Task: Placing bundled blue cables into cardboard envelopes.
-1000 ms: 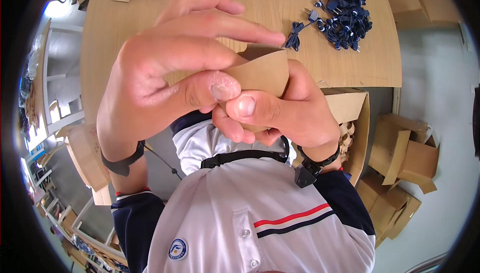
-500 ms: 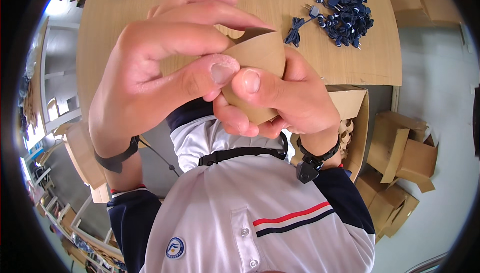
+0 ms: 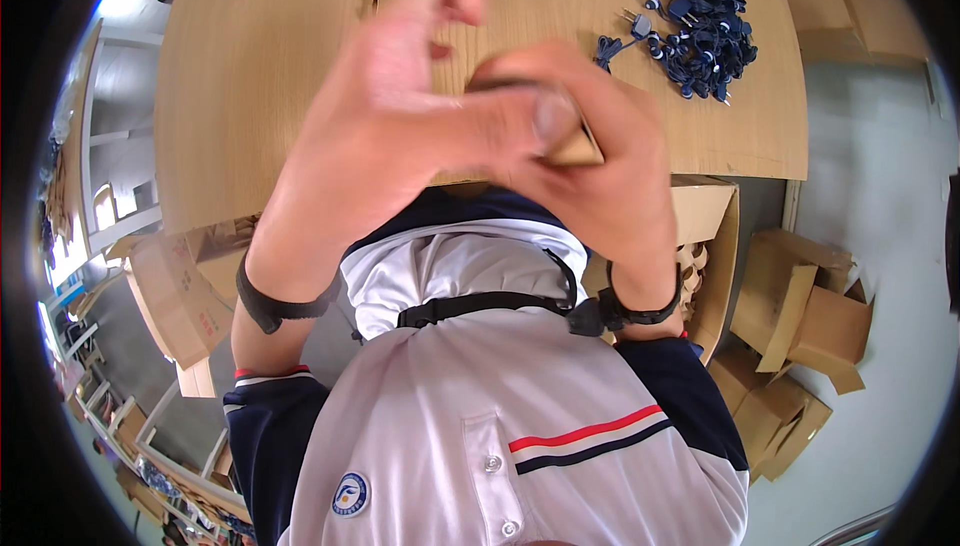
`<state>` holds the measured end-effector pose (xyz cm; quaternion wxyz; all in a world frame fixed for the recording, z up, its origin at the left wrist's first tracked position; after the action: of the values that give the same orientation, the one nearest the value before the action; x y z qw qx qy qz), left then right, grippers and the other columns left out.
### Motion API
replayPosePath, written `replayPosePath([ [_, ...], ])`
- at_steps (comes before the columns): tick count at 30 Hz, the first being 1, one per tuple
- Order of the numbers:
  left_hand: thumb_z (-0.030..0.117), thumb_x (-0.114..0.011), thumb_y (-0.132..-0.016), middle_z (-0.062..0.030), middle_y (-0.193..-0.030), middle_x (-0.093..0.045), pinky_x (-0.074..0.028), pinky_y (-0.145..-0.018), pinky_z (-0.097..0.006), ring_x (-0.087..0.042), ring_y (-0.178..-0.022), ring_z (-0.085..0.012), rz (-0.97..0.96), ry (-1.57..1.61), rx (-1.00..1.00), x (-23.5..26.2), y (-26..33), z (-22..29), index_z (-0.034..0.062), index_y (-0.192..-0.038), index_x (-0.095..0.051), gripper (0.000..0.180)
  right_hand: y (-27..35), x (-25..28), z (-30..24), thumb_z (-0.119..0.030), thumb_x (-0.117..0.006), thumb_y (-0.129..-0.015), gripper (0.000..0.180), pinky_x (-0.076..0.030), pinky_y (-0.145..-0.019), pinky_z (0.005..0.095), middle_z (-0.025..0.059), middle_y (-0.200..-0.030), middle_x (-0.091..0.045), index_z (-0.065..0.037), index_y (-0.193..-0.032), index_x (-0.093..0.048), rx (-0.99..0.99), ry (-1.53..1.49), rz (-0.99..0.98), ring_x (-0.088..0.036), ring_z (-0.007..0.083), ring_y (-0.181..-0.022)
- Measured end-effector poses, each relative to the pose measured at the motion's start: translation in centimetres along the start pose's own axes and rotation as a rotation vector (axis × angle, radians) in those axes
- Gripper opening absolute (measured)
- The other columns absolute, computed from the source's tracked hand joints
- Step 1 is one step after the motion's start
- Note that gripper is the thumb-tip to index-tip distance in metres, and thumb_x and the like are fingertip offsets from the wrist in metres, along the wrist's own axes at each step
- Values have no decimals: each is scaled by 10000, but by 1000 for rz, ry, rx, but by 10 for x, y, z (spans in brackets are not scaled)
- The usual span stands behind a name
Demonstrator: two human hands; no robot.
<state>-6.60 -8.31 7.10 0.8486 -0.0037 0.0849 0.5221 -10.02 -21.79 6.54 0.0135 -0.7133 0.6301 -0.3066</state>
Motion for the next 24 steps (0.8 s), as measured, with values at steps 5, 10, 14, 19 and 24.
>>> replayPosePath([
  [5, 100, -584, -635, -182, -1397, -413, -453, -931, -338, -553, -1140, -223, -231, 342, 160, -14, 6, -31, 11, -1252, -457, 636, 7, -2, -3, -101, -774, -710, 324, -511, -677, 372, 130, -904, -644, -66, -994, -622, -56, -68, -276, -618, 356, -789],
  [10, 202, -792, -657, -198, -1348, -504, -434, -986, -406, -555, -1173, -305, 33, -495, -645, 21, 5, -4, 29, -1294, -465, 736, 10, -6, 8, -110, -678, -871, 365, -477, -775, 262, 74, -959, -639, -3, -1187, -530, -315, -473, -91, -602, 118, -896],
  [14, 148, -899, -618, -182, -1211, -617, -464, -932, -420, -591, -1091, -372, 35, -870, -1044, -11, 13, -14, 81, -1176, -483, 699, 18, -14, 8, -163, -525, -971, 451, -465, -799, 246, 72, -1162, -557, -9, -1363, -366, -413, -705, -43, -559, 113, -958],
  [19, -13, -836, -614, -179, -1232, -612, -480, -868, -398, -602, -1095, -357, 90, -970, -988, -18, 17, -12, 107, -1067, -454, 605, 14, -18, 10, -83, -478, -995, 389, -457, -636, 207, 80, -971, -596, 14, -1335, -315, -291, -673, 60, -565, 78, -768],
  [24, -60, -761, -649, -194, -1372, -526, -452, -973, -410, -534, -1216, -394, 37, -962, -949, -12, 11, -12, 66, -1102, -480, 547, 9, -14, 11, -100, -496, -988, 383, -456, -645, 204, 77, -971, -596, 1, -1323, -341, -269, -624, 260, -568, 83, -820],
])
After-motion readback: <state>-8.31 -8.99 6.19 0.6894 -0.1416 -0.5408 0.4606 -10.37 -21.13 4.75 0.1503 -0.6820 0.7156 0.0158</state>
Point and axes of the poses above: each hand's wrist, its own y-axis away from the middle knuckle, its own x-axis out of the back of the hand, z = x × y, the point moved 4 cm from there along -y, towards the middle knuckle
